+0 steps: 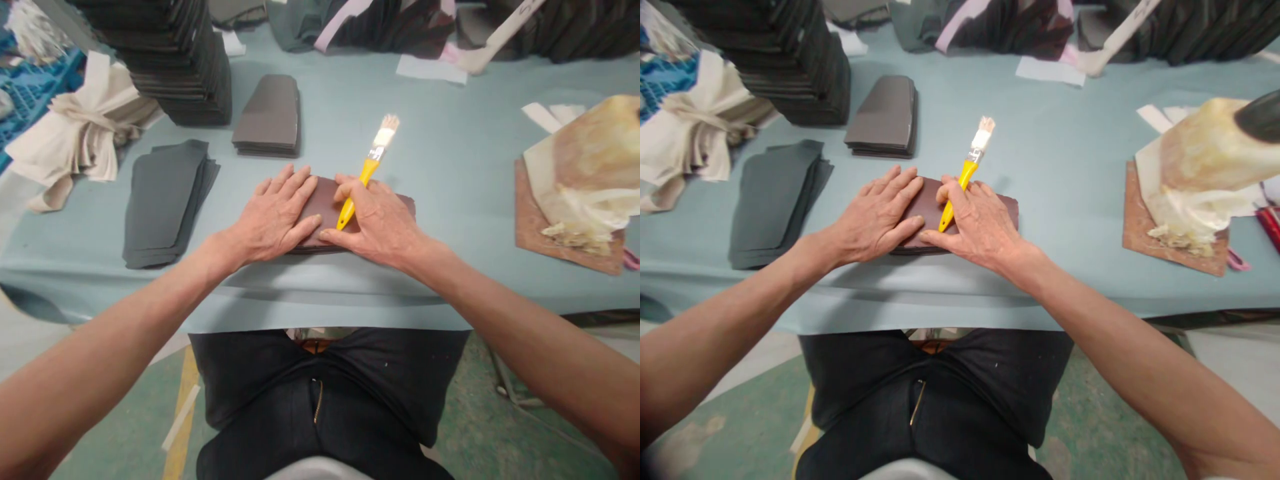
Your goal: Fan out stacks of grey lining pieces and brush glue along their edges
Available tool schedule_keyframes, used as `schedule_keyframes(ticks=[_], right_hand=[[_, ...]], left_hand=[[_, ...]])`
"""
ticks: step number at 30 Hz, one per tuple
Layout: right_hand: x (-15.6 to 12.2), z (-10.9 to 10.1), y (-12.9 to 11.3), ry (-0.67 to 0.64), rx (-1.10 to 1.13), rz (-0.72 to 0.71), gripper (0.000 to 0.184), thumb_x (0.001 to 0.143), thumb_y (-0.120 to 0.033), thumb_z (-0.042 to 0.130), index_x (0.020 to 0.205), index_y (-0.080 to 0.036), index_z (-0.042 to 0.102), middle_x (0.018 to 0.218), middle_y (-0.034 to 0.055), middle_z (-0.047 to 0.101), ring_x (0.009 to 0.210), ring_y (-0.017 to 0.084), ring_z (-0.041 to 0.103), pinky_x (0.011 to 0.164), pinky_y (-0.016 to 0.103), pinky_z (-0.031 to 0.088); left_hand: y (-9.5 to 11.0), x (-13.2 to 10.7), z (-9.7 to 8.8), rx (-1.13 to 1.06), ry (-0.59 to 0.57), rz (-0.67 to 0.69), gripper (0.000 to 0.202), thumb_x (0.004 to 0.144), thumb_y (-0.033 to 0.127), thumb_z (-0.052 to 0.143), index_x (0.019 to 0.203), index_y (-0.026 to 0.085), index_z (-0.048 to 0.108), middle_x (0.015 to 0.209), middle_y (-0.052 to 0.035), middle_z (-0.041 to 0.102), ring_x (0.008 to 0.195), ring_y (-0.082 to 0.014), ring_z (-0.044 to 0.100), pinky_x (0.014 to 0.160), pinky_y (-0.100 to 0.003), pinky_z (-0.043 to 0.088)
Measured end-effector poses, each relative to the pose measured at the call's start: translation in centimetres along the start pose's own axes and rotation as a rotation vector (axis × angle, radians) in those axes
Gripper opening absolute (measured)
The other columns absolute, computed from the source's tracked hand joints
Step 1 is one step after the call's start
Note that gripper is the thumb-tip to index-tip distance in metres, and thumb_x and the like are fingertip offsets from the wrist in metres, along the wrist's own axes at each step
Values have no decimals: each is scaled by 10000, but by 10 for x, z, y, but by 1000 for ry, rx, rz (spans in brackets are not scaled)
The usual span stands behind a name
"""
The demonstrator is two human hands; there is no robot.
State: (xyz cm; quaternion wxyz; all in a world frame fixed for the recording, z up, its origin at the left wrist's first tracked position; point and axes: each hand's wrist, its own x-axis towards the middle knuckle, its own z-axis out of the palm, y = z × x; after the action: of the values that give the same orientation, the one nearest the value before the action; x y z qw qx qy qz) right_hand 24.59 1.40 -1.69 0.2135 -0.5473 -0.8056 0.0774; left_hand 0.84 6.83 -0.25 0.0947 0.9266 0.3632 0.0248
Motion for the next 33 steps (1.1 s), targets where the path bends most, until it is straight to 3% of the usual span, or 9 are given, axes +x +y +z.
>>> schedule_keyframes(ticks=[3,6,12,15,18,20,24,27,33], right_hand=[[-10,-5,11,30,30,41,618,868,-616,844,1253,-228,557,1520,146,626,1268,368,649,1097,577,529],[-19,-6,21,65,70,74,630,858,-585,860,1252,-220,532,1511,160,631,1308,351,646,1124,555,517],[-26,-3,29,143,305,113,679,835,-569,869,1268,-217,483,1577,190,575,1425,342,602,1203,552,488],[-32,-10,38,176,510,129,657,876,-595,813,1282,-234,442,1604,175,552,1461,308,590,1216,531,497],[-47,-21,55,310,590,211,609,877,-558,807,1256,-260,435,1607,141,555,1454,289,603,1233,542,493],[-60,-26,65,380,593,275,559,864,-493,818,1222,-269,450,1575,122,590,1362,280,671,1182,536,538],[-82,-27,71,469,541,381,378,881,-366,776,1111,-257,496,1348,77,736,1016,205,783,933,422,639],[-89,-24,65,509,541,414,314,876,-318,753,1061,-242,510,1135,32,788,826,148,752,792,351,616],[-87,-21,47,497,661,506,292,880,-371,741,1019,-230,526,873,-24,720,726,117,690,702,304,559]], left_hand=[[0,-1,-1,-18,20,9,955,1050,789,319,1718,108,284,1808,-269,244,1691,-493,191,1319,-681,239],[-5,-1,2,-38,42,16,1043,993,884,331,1715,132,293,1800,-269,262,1683,-509,205,1324,-688,242],[-14,-2,7,-52,105,76,1017,991,869,380,1730,182,253,1798,-239,286,1694,-451,230,1376,-627,198],[-12,-3,2,-8,52,31,995,1010,856,320,1737,184,229,1809,-232,260,1696,-460,213,1352,-656,237],[-8,-4,-6,37,-9,-19,961,1021,837,297,1745,211,213,1830,-189,232,1700,-468,190,1344,-674,236],[-5,-5,-10,62,-33,-30,951,1033,834,267,1740,200,222,1832,-184,228,1700,-474,181,1344,-684,226],[-5,-6,-12,88,-20,7,961,1060,815,174,1721,120,247,1807,-256,238,1687,-506,191,1318,-723,255],[-11,-7,-9,63,38,72,924,1077,783,247,1719,118,260,1793,-262,263,1690,-486,202,1344,-675,244],[-17,-7,-5,1,102,147,861,1092,729,375,1743,179,246,1803,-227,275,1718,-376,195,1398,-599,150]])
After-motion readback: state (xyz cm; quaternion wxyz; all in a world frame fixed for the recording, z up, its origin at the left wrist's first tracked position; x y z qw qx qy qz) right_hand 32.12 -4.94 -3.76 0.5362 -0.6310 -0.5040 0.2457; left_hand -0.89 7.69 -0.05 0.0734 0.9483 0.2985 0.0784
